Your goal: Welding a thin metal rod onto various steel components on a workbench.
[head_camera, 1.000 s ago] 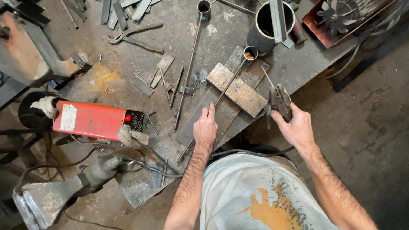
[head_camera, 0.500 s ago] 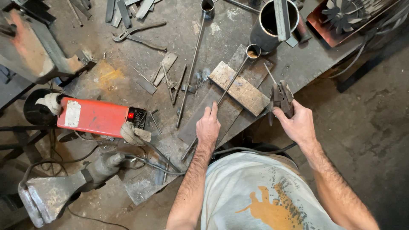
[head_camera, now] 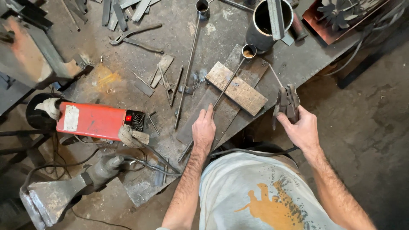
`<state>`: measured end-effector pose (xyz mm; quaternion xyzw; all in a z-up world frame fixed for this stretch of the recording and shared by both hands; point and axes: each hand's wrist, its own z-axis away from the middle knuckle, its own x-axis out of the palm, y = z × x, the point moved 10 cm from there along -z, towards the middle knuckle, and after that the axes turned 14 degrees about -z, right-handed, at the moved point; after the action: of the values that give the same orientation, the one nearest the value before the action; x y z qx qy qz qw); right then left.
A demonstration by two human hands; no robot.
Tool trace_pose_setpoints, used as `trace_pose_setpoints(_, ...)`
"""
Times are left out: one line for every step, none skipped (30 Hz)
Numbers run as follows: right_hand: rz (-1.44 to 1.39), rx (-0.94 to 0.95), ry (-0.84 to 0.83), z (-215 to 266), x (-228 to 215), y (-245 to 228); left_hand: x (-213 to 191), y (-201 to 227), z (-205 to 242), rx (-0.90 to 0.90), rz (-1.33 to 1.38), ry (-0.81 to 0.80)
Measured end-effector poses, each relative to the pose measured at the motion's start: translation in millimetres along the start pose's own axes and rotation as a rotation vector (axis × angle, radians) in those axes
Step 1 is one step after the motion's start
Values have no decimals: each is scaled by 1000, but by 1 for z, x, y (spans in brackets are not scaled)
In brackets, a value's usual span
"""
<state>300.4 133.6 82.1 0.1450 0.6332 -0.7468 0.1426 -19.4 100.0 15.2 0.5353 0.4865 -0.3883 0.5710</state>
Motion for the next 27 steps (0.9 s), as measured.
trace_pose_setpoints(16,3,5,1,-1,0,-6,1,-3,-32,29,-42)
trace_pose_setpoints(33,6,10,2,-3,0,-12,2,-6,-64,59,-84)
trace_pose_setpoints(32,6,13,2,-3,-1,-12,2,-12,-61,58,-83)
trace_pose_setpoints(43,13,11,2,-2,-1,-21,8,-19,7,76,14)
trace_pose_setpoints(56,23,7,4,-3,0,-31,14,-23,74,94,108)
trace_pose_setpoints(57,26,8,5,-4,-1,-34,22,-37,76,95,105)
trace_pose_setpoints(32,-9,-1,6,-1,-6,-33,28,-51,82,88,58)
trace_pose_setpoints(8,-44,-10,7,1,-10,-32,34,-65,89,81,10)
trace_pose_setpoints(9,-45,-6,8,1,-12,-33,41,-72,93,83,12)
trace_pose_setpoints(-3,-59,-5,10,0,-14,-40,50,-78,116,70,62)
trace_pose_setpoints(-15,-71,-1,12,-1,-17,-46,61,-85,143,57,113)
trace_pose_setpoints(-14,-72,7,13,-2,-18,-48,66,-90,149,60,114)
trace_pose_setpoints(-5,-57,9,15,-1,-18,-45,67,-96,130,1,55)
trace_pose_setpoints(4,-42,10,16,0,-17,-41,68,-101,109,-57,-3)
trace_pose_setpoints(5,-38,17,18,-1,-15,-39,65,-106,116,-55,-4)
trace_pose_setpoints(-9,-21,15,20,-1,-13,-32,62,-111,122,-108,-57)
trace_pose_setpoints(-25,-5,10,21,0,-10,-26,57,-116,125,-165,-108)
trace_pose_setpoints(-25,-3,14,21,0,-8,-13,50,-122,129,-164,-108)
trace_pose_setpoints(-41,-36,6,20,3,-8,-8,41,-128,128,-87,-41)
trace_pose_setpoints(-56,-68,-1,21,7,-9,-3,32,-132,127,-9,27)
trace_pose_setpoints(-57,-63,-4,21,11,2,2,28,-135,125,-10,21)
trace_pose_setpoints(-112,1,1,22,14,18,12,14,-138,17,101,-41)
trace_pose_setpoints(-166,56,10,19,17,33,22,2,-145,-88,215,-97)
trace_pose_setpoints(-165,53,10,15,20,43,24,0,-149,-89,216,-94)
trace_pose_setpoints(-258,76,-2,12,25,54,21,-3,-153,-88,246,-57)
trace_pose_setpoints(-351,98,-15,8,31,66,19,-6,-157,-87,275,-19)
trace_pose_setpoints(-351,102,-13,3,33,67,25,-8,-157,-86,275,-23)
